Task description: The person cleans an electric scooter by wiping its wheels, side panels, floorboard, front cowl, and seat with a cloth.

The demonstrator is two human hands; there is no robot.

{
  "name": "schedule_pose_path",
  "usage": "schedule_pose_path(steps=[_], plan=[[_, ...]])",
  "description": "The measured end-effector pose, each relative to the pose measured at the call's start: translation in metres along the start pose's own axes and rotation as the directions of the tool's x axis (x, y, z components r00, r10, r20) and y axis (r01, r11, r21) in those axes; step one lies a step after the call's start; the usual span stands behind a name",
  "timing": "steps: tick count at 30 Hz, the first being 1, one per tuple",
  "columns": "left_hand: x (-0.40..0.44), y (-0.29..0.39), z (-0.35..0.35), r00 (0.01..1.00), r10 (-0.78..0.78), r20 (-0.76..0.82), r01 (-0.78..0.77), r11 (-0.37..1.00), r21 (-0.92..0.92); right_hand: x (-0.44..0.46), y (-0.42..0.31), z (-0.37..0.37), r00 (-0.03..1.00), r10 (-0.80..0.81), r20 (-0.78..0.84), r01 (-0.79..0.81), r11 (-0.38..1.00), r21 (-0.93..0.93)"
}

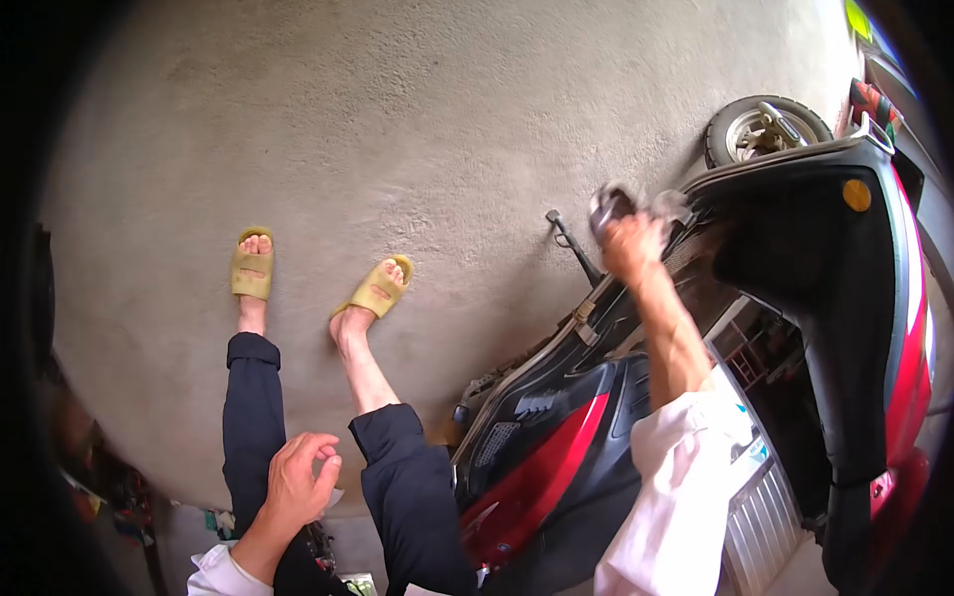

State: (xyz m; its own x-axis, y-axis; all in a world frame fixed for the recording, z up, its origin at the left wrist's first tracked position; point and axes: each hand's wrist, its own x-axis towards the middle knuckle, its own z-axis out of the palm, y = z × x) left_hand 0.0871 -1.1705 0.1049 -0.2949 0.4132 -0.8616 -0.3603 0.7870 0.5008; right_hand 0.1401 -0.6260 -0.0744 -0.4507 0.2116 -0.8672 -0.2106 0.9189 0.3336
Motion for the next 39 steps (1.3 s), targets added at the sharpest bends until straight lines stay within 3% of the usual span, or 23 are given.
schedule_pose_path(steps=[1,3,4,6,8,10,11,12,13,16,17,18,21,23,24,25,27,31,32,34,39], plan=[[0.003,0.000,0.001,0.999,0.009,-0.030,-0.010,1.000,-0.013,-0.016,-0.024,-0.003,0.989,-0.078,0.126,0.083,0.996,-0.029],[0.005,-0.002,0.000,0.999,0.001,-0.049,-0.002,1.000,-0.019,-0.053,-0.071,-0.003,0.963,-0.157,0.220,0.168,0.985,-0.032],[0.003,-0.001,0.001,0.999,-0.020,-0.029,0.020,1.000,-0.015,-0.077,-0.085,0.023,0.984,-0.174,0.040,0.170,0.981,0.096],[0.003,0.001,0.000,1.000,0.002,-0.030,-0.003,1.000,-0.025,-0.079,-0.087,0.026,0.969,-0.226,0.099,0.203,0.958,0.204],[0.003,-0.001,0.000,1.000,0.022,-0.021,-0.022,1.000,-0.016,-0.061,-0.064,0.025,0.975,-0.218,0.034,0.208,0.959,0.193],[0.005,0.003,0.001,1.000,0.009,-0.025,-0.010,0.999,-0.031,-0.027,-0.029,-0.007,0.996,-0.067,0.052,0.069,0.997,-0.046],[0.005,0.004,0.001,1.000,-0.005,-0.020,0.004,0.999,-0.041,-0.009,-0.002,-0.015,0.999,-0.012,-0.047,0.001,0.974,-0.227],[0.005,0.004,0.002,1.000,-0.018,-0.014,0.017,0.999,-0.033,0.009,0.029,-0.028,0.993,0.021,-0.113,-0.045,0.975,-0.216],[0.006,0.004,0.002,1.000,-0.003,-0.007,0.003,1.000,-0.020,0.026,0.056,-0.032,0.946,0.032,-0.324,-0.109,0.969,-0.223],[0.008,0.007,0.003,1.000,0.006,0.020,-0.006,1.000,0.009,0.047,0.088,-0.067,0.964,0.184,-0.192,-0.182,0.983,0.029],[0.008,0.008,0.004,1.000,0.001,0.028,-0.001,1.000,0.013,0.048,0.079,-0.069,0.970,0.224,-0.096,-0.222,0.975,0.033],[0.009,0.008,0.006,0.999,-0.004,0.032,0.004,1.000,0.012,0.043,0.067,-0.057,0.970,0.162,-0.179,-0.168,0.986,-0.019],[0.006,0.009,0.007,1.000,-0.016,0.017,0.016,1.000,-0.007,0.033,0.018,-0.039,0.988,-0.003,0.152,0.010,0.999,-0.042],[0.006,0.005,0.008,1.000,0.008,-0.001,-0.008,1.000,0.003,0.020,-0.027,-0.034,0.892,-0.092,0.443,0.123,0.992,-0.041],[0.006,0.002,0.007,1.000,0.004,-0.011,-0.004,1.000,0.018,0.015,-0.047,-0.023,0.858,-0.125,0.498,0.109,0.992,0.061],[0.005,0.000,0.007,1.000,-0.006,-0.026,0.006,1.000,0.011,0.008,-0.065,-0.007,0.787,-0.206,0.582,0.195,0.977,0.082],[0.004,-0.003,0.006,0.999,-0.036,-0.024,0.036,0.999,0.009,-0.030,-0.118,-0.009,0.780,-0.188,0.596,0.119,0.981,0.153],[-0.002,-0.011,0.014,0.999,-0.026,0.024,0.024,0.998,0.058,-0.101,-0.223,0.049,0.596,-0.314,0.739,-0.121,0.875,0.469],[-0.004,-0.013,0.014,0.999,-0.031,0.042,0.028,0.996,0.080,-0.121,-0.239,0.041,0.650,-0.426,0.629,0.059,0.854,0.517],[-0.009,-0.019,0.012,0.999,-0.023,0.034,0.018,0.993,0.120,-0.169,-0.275,0.026,0.694,-0.521,0.497,0.211,0.807,0.552],[-0.026,-0.029,-0.010,0.998,0.069,0.005,-0.069,0.986,0.151,-0.267,-0.292,0.035,0.875,-0.478,0.081,0.368,0.764,0.529]])
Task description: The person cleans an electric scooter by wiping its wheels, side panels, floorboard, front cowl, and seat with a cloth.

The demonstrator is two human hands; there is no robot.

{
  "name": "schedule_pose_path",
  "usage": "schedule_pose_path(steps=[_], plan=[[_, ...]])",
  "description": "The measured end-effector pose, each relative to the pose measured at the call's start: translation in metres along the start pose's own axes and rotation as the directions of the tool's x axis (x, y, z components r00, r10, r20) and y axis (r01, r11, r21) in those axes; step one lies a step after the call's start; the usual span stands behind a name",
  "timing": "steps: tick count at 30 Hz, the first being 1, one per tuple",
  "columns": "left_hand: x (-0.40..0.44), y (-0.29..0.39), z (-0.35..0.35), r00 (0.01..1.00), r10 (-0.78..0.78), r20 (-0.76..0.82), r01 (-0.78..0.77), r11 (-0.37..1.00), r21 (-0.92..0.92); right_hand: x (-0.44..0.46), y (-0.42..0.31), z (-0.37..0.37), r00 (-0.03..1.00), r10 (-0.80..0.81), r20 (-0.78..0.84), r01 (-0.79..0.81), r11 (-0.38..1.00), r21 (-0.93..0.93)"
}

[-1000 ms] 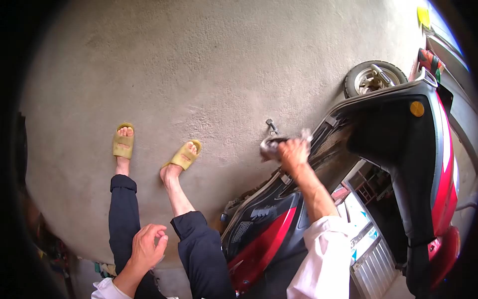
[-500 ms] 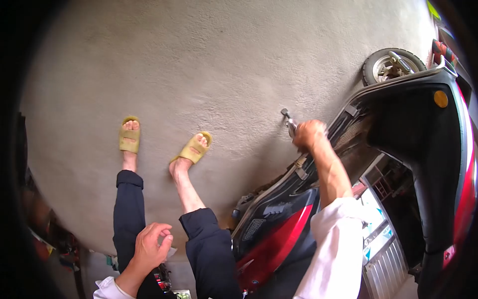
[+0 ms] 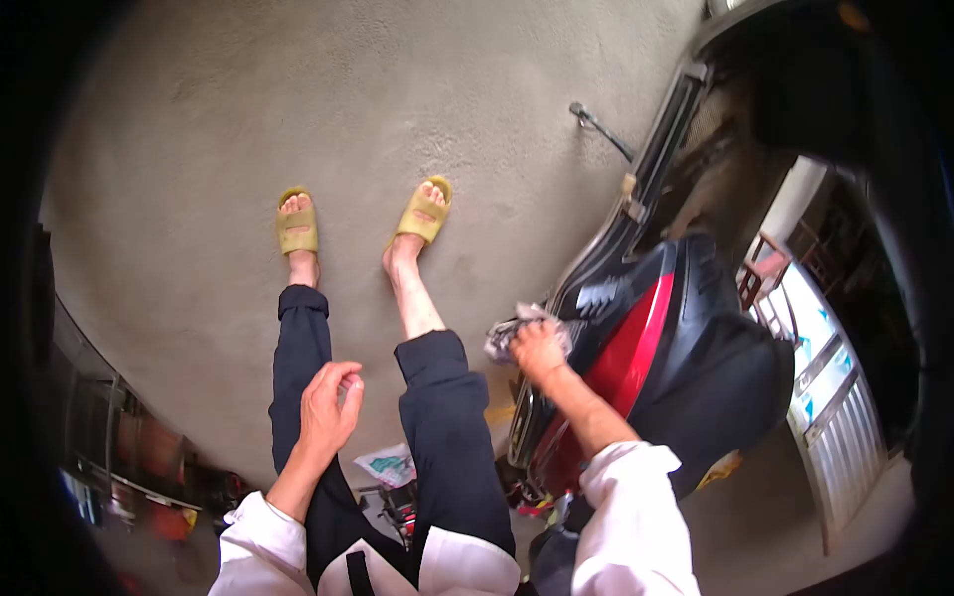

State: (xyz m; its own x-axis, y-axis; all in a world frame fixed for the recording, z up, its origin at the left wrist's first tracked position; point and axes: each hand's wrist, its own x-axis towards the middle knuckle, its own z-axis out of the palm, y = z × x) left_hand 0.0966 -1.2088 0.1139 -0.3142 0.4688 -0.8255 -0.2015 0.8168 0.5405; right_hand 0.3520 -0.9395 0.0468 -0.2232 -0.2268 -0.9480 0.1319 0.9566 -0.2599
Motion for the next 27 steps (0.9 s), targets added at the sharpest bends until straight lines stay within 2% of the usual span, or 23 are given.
schedule_pose_path(steps=[3,5,7,8,11,12,13,14,16,17,18,20,22,23,25,26,27], plan=[[-0.004,-0.002,-0.016,0.994,0.106,-0.018,-0.105,0.994,0.039,-0.038,0.020,0.003,0.958,0.075,-0.277,-0.051,0.994,0.092],[-0.007,-0.008,-0.029,0.984,0.178,-0.004,-0.177,0.982,0.071,-0.051,0.022,-0.003,0.875,0.173,-0.452,-0.078,0.972,0.221],[-0.015,-0.013,-0.046,0.967,0.256,0.005,-0.254,0.959,0.127,-0.057,0.020,-0.011,0.863,0.197,-0.466,-0.112,0.973,0.204],[-0.017,-0.017,-0.053,0.948,0.317,0.010,-0.314,0.933,0.175,-0.059,0.020,-0.011,0.812,0.222,-0.539,-0.137,0.971,0.194],[-0.034,-0.035,-0.068,0.944,0.328,-0.040,-0.314,0.928,0.199,-0.064,0.015,-0.022,0.507,0.505,-0.698,-0.198,0.857,0.476],[-0.041,-0.041,-0.072,0.957,0.287,-0.045,-0.277,0.947,0.165,-0.064,0.016,-0.011,0.492,0.581,-0.648,-0.231,0.805,0.547],[-0.046,-0.049,-0.073,0.952,0.303,-0.042,-0.293,0.942,0.166,-0.060,0.012,0.006,0.478,0.589,-0.651,-0.239,0.801,0.549],[-0.055,-0.057,-0.071,0.959,0.281,-0.046,-0.270,0.948,0.167,-0.057,0.003,0.028,0.450,0.679,-0.580,-0.279,0.724,0.631],[-0.072,-0.070,-0.067,0.962,0.270,-0.047,-0.256,0.946,0.197,-0.054,-0.024,0.064,0.420,0.813,-0.402,-0.373,0.559,0.741],[-0.079,-0.073,-0.063,0.954,0.294,-0.053,-0.278,0.939,0.201,-0.056,-0.045,0.070,0.418,0.874,-0.248,-0.441,0.434,0.785],[-0.088,-0.076,-0.058,0.955,0.284,-0.082,-0.266,0.947,0.179,-0.057,-0.063,0.086,0.402,0.865,-0.300,-0.465,0.475,0.748],[-0.101,-0.081,-0.048,0.950,0.287,-0.122,-0.267,0.951,0.158,-0.061,-0.099,0.113,0.366,0.882,-0.297,-0.480,0.453,0.751],[-0.120,-0.085,-0.040,0.953,0.206,-0.222,-0.192,0.978,0.084,-0.070,-0.125,0.127,0.365,0.855,-0.368,-0.562,0.518,0.645],[-0.129,-0.093,-0.039,0.957,0.185,-0.223,-0.172,0.982,0.077,-0.071,-0.127,0.131,0.354,0.845,-0.400,-0.604,0.533,0.592],[-0.149,-0.105,-0.033,0.943,0.127,-0.307,-0.135,0.991,-0.003,-0.073,-0.120,0.126,0.416,0.867,-0.276,-0.571,0.485,0.662],[-0.161,-0.110,-0.032,0.936,0.084,-0.343,-0.100,0.995,-0.029,-0.071,-0.118,0.129,0.413,0.858,-0.305,-0.585,0.507,0.634],[-0.173,-0.117,-0.032,0.927,0.036,-0.373,-0.063,0.996,-0.059,-0.070,-0.118,0.127,0.440,0.858,-0.265,-0.602,0.501,0.621]])
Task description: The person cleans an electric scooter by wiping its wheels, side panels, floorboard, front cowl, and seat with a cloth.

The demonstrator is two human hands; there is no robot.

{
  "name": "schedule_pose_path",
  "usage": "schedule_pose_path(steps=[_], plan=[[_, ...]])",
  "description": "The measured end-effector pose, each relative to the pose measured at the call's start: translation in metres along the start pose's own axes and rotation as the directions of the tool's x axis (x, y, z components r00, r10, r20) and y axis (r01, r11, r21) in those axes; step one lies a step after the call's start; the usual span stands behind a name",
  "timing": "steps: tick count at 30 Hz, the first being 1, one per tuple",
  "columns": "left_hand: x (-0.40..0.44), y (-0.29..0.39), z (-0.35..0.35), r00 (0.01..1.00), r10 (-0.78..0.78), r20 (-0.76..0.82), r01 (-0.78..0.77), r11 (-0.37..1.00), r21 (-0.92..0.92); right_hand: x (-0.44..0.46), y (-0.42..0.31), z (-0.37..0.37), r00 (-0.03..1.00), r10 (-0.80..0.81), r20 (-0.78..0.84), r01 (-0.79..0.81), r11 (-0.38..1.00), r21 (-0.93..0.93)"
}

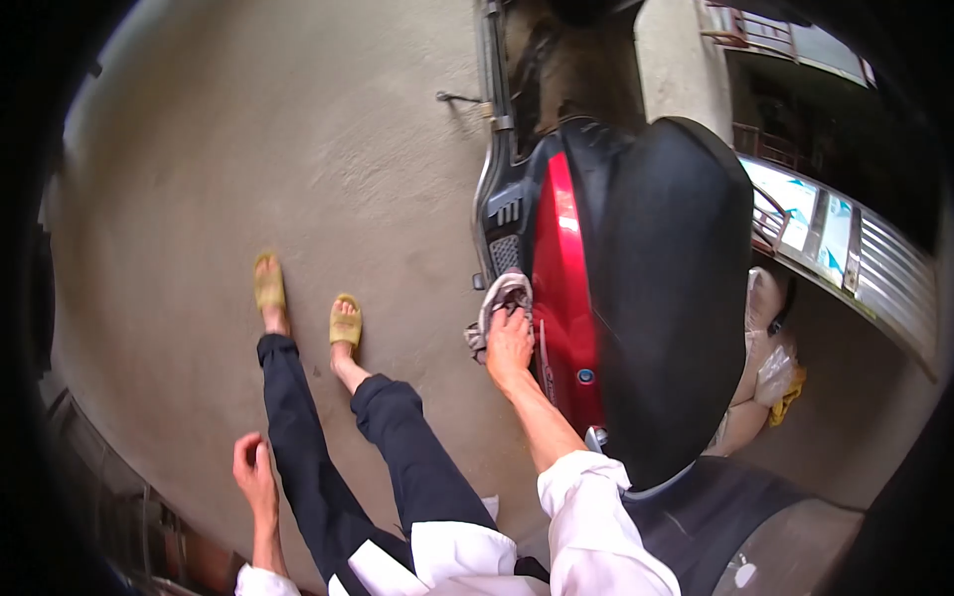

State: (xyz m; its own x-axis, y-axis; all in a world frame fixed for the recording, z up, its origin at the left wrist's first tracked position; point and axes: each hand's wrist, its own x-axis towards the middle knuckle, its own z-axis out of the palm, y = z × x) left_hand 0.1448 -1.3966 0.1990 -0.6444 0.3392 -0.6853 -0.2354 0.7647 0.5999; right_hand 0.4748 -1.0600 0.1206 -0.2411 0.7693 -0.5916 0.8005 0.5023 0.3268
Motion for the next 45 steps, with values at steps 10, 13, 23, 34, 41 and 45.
schedule_pose_path(steps=[10,13,23,34,41,45], plan=[[-0.083,-0.069,-0.028,0.983,-0.164,0.078,0.155,0.982,0.110,-0.057,0.021,0.019,0.941,-0.322,0.102,0.338,0.891,-0.304],[-0.103,-0.093,-0.039,0.983,-0.177,0.050,0.172,0.981,0.089,-0.116,0.045,0.014,0.908,-0.418,0.009,0.398,0.856,-0.329],[-0.154,-0.181,-0.058,0.951,-0.309,0.000,0.308,0.950,0.056,0.007,0.067,-0.155,0.781,-0.591,-0.200,0.537,0.800,-0.269],[-0.138,-0.211,-0.111,0.927,-0.343,0.148,0.354,0.934,-0.049,-0.170,0.091,-0.059,0.893,-0.415,-0.174,0.348,0.882,-0.317],[-0.130,-0.229,-0.168,0.925,-0.297,0.237,0.313,0.949,-0.033,-0.311,0.127,0.003,0.980,0.044,0.193,0.026,0.938,-0.345],[-0.102,-0.276,-0.208,0.946,-0.194,0.260,0.165,0.978,0.130,-0.272,0.086,0.001,0.996,-0.079,-0.045,0.063,0.957,-0.283]])
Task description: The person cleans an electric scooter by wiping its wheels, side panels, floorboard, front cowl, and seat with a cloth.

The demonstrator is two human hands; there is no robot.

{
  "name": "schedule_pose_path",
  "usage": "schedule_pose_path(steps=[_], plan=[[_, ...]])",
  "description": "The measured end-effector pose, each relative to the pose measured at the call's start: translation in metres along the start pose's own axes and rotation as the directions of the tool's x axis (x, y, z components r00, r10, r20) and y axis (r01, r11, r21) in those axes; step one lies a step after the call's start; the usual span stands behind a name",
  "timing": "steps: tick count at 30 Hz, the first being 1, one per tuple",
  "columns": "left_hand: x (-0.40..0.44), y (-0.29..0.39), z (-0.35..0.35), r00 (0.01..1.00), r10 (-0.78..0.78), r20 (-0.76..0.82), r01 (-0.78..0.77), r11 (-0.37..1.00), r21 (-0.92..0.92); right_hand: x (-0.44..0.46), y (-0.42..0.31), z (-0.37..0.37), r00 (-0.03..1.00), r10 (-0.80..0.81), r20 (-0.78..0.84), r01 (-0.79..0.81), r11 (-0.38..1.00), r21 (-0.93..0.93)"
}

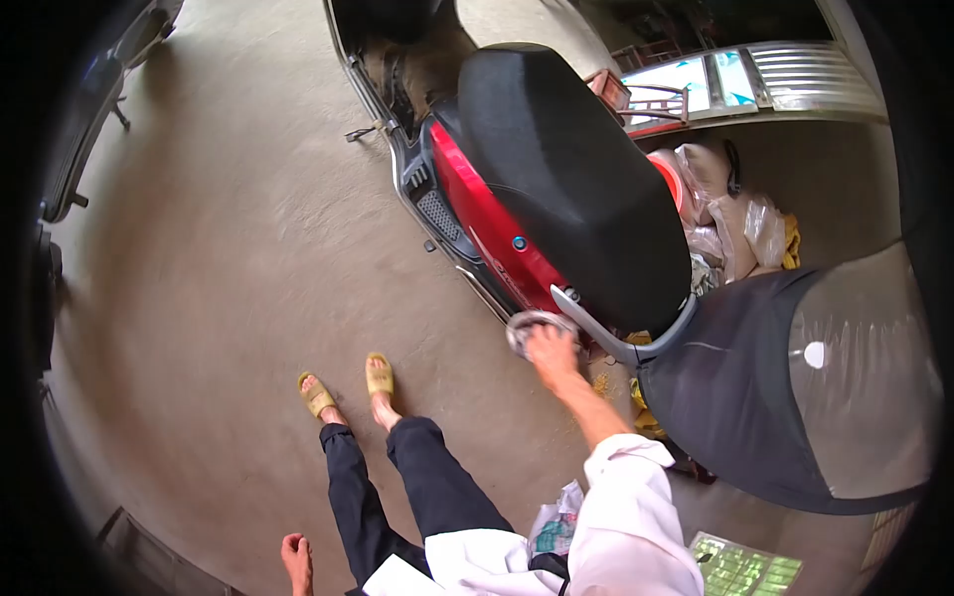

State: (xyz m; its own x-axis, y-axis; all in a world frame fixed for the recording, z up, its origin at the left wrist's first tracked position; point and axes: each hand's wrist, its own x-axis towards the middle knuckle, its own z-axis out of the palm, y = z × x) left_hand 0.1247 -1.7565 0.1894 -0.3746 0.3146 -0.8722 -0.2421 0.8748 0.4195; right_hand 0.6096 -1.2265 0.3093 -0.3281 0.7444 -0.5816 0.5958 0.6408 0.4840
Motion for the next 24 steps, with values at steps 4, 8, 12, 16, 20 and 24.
schedule_pose_path(steps=[4,8,12,16,20,24], plan=[[0.006,0.014,-0.021,0.996,0.085,0.022,-0.087,0.988,0.129,0.087,-0.055,-0.007,0.904,-0.121,-0.411,0.140,0.990,0.016],[-0.014,0.042,-0.015,0.990,0.132,0.046,-0.140,0.953,0.269,0.127,-0.053,0.008,0.967,0.023,-0.255,-0.031,0.999,-0.027],[-0.027,-0.003,0.000,0.988,0.135,0.072,-0.152,0.931,0.331,0.058,-0.032,0.061,0.970,0.003,-0.242,-0.034,0.992,-0.125],[-0.042,-0.039,0.038,0.990,0.118,0.084,-0.132,0.971,0.200,-0.045,-0.009,0.106,0.969,0.245,0.013,-0.245,0.962,0.118],[-0.051,-0.055,0.067,0.985,0.151,0.083,-0.166,0.961,0.223,-0.141,0.060,0.141,0.807,0.590,-0.025,-0.544,0.758,0.360],[-0.043,-0.053,0.087,0.950,0.293,0.104,-0.308,0.932,0.189,-0.178,0.071,0.150,0.664,0.748,0.020,-0.569,0.488,0.662]])
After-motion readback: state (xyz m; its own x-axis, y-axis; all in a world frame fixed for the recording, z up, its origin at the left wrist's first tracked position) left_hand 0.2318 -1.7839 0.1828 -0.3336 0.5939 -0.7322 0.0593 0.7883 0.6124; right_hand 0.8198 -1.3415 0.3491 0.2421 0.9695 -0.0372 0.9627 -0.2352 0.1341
